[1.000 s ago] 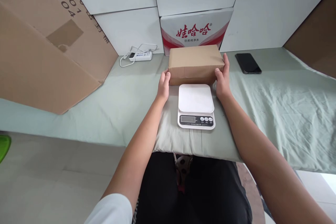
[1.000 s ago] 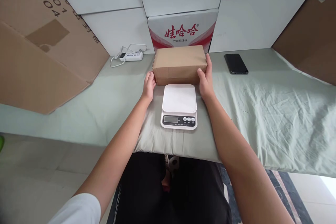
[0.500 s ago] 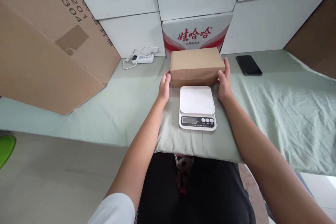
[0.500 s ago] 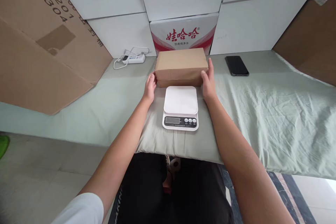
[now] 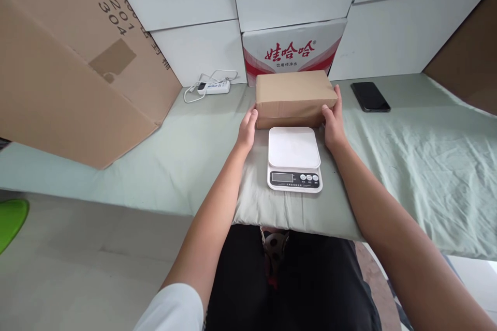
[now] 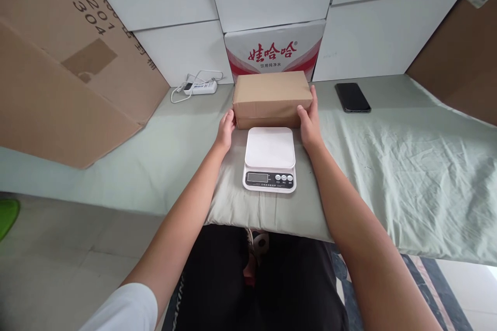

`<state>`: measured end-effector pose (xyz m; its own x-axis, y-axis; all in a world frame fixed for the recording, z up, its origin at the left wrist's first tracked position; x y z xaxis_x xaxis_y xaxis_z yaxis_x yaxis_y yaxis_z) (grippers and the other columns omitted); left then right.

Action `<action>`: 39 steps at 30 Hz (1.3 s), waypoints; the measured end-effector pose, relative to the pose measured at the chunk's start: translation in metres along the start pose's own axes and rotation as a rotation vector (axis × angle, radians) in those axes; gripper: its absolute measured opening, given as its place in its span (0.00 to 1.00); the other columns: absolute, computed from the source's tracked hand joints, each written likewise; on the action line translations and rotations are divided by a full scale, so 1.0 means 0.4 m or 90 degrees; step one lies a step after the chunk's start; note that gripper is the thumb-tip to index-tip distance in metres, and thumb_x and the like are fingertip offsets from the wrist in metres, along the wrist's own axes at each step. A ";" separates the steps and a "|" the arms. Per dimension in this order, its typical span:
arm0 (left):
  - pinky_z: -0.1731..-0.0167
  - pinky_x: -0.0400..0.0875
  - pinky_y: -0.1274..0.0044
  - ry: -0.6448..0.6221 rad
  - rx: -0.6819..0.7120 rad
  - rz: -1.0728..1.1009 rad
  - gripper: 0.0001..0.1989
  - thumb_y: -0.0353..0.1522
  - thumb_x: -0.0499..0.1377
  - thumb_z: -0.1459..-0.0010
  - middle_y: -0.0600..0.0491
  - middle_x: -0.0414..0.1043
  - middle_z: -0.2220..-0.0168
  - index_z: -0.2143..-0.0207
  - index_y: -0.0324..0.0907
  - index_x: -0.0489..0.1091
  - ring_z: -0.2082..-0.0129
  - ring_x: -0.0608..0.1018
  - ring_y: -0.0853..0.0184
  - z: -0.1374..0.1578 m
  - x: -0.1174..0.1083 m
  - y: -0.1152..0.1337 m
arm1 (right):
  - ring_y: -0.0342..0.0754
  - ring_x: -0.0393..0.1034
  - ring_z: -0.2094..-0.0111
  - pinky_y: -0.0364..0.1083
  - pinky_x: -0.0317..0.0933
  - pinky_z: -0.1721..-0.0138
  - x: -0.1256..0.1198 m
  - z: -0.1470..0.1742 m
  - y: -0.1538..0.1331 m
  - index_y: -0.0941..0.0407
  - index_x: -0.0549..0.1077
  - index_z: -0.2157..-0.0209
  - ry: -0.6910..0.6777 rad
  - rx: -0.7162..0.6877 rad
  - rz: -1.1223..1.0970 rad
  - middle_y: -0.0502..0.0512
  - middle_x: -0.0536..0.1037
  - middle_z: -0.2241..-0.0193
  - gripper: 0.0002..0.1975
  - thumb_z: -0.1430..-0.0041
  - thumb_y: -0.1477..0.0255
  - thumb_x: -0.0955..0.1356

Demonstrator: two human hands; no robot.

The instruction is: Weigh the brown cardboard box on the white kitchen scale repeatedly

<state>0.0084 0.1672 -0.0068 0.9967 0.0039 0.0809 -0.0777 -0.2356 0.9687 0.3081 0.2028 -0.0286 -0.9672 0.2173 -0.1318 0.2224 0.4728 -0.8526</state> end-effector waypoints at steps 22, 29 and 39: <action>0.20 0.65 0.55 -0.033 0.123 0.002 0.41 0.62 0.56 0.31 0.43 0.72 0.25 0.28 0.47 0.72 0.21 0.70 0.47 0.366 0.000 0.115 | 0.68 0.53 0.18 0.76 0.42 0.17 -0.105 0.341 -0.276 0.43 0.57 0.21 0.094 -0.084 0.075 0.58 0.60 0.20 0.45 0.32 0.43 0.69; 0.20 0.65 0.53 -0.027 0.100 -0.005 0.41 0.62 0.56 0.31 0.42 0.71 0.24 0.28 0.47 0.71 0.21 0.70 0.45 0.353 0.003 0.121 | 0.68 0.58 0.20 0.75 0.47 0.18 -0.089 0.329 -0.301 0.46 0.59 0.22 0.091 -0.070 0.092 0.61 0.65 0.22 0.44 0.32 0.42 0.68; 0.19 0.63 0.56 -0.029 0.094 -0.042 0.40 0.63 0.53 0.30 0.44 0.71 0.24 0.27 0.51 0.69 0.19 0.67 0.47 0.355 0.005 0.129 | 0.66 0.60 0.21 0.75 0.52 0.19 -0.087 0.328 -0.300 0.40 0.59 0.22 0.099 -0.079 0.103 0.57 0.65 0.22 0.43 0.32 0.42 0.67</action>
<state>0.0097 0.0169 0.0100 0.9998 -0.0184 0.0039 -0.0106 -0.3771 0.9261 0.2988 0.0264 0.0118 -0.8896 0.4224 -0.1740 0.3951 0.5204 -0.7570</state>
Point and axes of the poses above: each hand's wrist, its own z-axis away from the middle knuckle, its own x-axis out of the palm, y = z × x, the point moved 1 cm from there along -z, towards the middle knuckle
